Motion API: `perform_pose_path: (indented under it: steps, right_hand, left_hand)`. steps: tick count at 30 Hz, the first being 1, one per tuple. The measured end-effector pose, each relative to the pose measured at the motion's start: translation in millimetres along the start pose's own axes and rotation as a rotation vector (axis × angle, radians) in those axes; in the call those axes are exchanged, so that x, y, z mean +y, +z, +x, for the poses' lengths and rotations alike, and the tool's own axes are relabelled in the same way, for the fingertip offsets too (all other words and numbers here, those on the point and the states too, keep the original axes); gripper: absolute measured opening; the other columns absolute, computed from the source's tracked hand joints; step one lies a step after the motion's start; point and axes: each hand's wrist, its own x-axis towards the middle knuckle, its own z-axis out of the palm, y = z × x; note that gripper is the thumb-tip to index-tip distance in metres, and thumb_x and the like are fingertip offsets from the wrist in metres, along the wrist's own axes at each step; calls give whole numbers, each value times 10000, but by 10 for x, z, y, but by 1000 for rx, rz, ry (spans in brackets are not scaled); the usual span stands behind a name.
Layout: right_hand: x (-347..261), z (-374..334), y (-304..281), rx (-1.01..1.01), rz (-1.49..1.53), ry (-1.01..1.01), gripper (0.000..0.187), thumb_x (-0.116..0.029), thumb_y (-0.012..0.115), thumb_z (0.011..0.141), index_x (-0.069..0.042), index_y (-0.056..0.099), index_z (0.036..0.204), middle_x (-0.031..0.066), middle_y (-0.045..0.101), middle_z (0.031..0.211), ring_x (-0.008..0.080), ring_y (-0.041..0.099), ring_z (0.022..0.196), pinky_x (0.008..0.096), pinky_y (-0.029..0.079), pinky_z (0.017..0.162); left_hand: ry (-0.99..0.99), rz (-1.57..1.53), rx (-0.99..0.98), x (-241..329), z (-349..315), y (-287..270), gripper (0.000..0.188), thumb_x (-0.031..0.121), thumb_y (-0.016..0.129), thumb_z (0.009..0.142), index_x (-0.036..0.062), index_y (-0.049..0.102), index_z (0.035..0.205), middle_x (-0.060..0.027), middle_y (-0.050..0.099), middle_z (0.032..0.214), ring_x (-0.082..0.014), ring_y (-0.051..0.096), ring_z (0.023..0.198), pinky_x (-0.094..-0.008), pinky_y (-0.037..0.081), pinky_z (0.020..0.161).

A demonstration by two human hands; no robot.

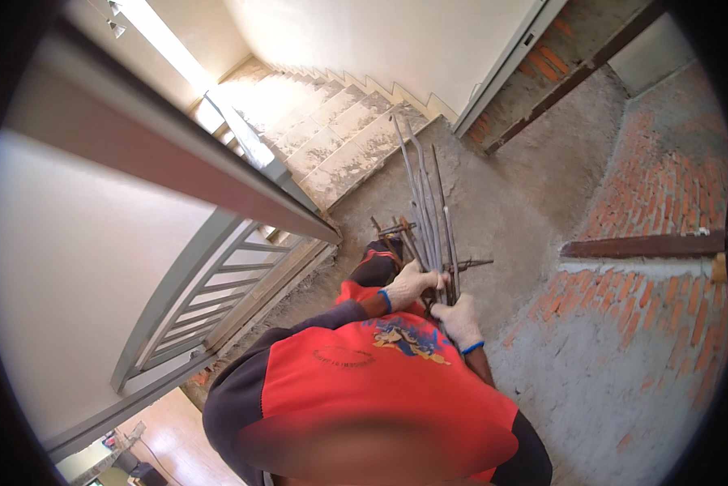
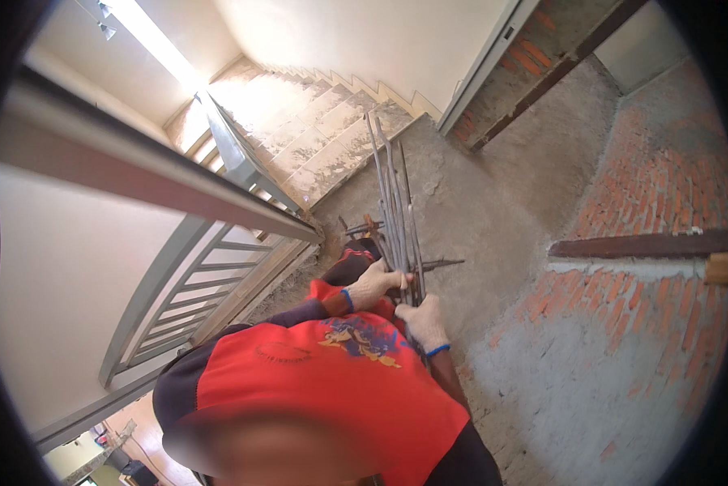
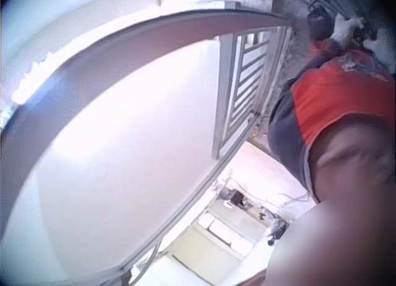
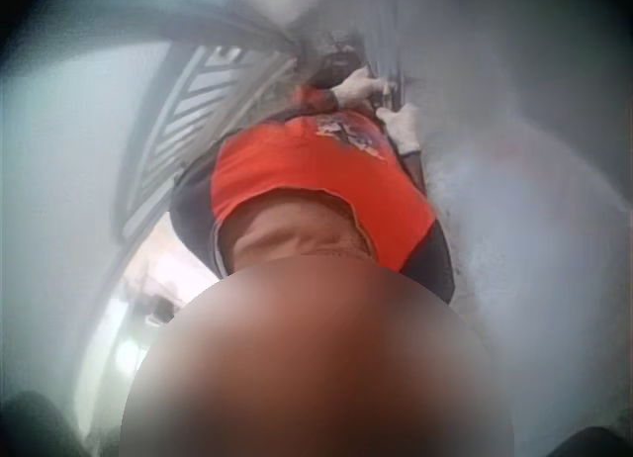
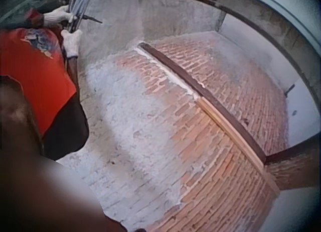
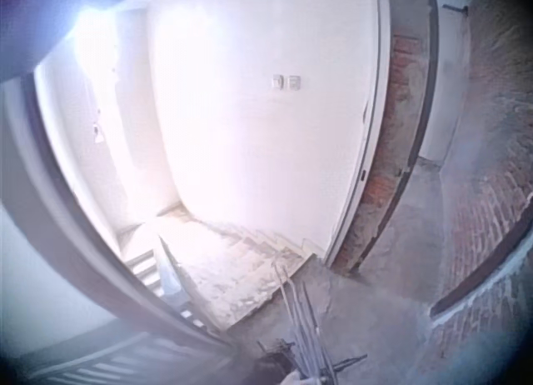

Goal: The person walks across a rooftop, steps onto a wooden board, and then gathers a bundle of metal rods. They carry the rods into the building and walk up a staircase.

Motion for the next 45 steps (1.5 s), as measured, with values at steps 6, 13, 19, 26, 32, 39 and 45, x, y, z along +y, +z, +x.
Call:
perform_pose_path:
  steps: [6,13,19,26,32,39,45]
  right_hand:
    - [-1014,1120,-426,-64,-198,-118,228,-150,704,697,35,681,828,65,666,674,146,624,625,359,489,560]
    - [-1775,2531,-629,-199,-14,-154,261,-88,723,721,35,674,946,52,670,763,116,617,661,312,500,590]
    - [-2501,3886,-815,-361,-105,-99,242,-47,704,751,27,672,979,30,684,842,117,626,719,285,499,645]
    - [-3345,4712,-719,-542,-171,-187,237,14,663,781,7,653,1018,17,667,881,112,614,716,266,488,667]
    - [-3666,5383,-377,-573,-155,-109,282,39,639,767,8,651,1047,34,672,924,130,640,747,282,497,644]
    - [-3860,6331,828,-468,-140,-194,287,59,639,738,3,653,1019,50,683,874,149,644,668,295,509,595]
    - [-4495,6590,1548,-603,-285,-149,228,2,674,734,-12,654,960,23,654,796,123,610,646,282,477,568]
  left_hand:
    - [160,-11,87,1015,919,-11,357,137,746,867,40,610,1182,-3,656,1009,-95,596,930,-264,483,835]
    - [210,-114,208,1961,1894,-130,338,184,778,841,38,662,1123,-7,677,927,-92,608,849,-262,490,785]
    - [386,-87,350,2709,2780,-279,275,174,738,814,49,652,1043,-2,672,876,-90,612,758,-250,487,653]
    - [423,-113,488,3556,3215,-577,279,179,740,741,29,680,969,-24,686,841,-97,602,722,-249,466,619]
    - [453,-82,487,3972,3613,-1156,210,198,719,759,12,720,858,-40,708,829,-113,637,740,-272,494,640]
    - [422,6,470,4551,3918,-2525,202,204,692,790,21,722,868,-58,710,840,-126,644,783,-306,506,670]
    - [499,-134,609,4897,3818,-3224,217,245,691,796,35,736,771,-47,722,781,-113,642,670,-276,485,583]
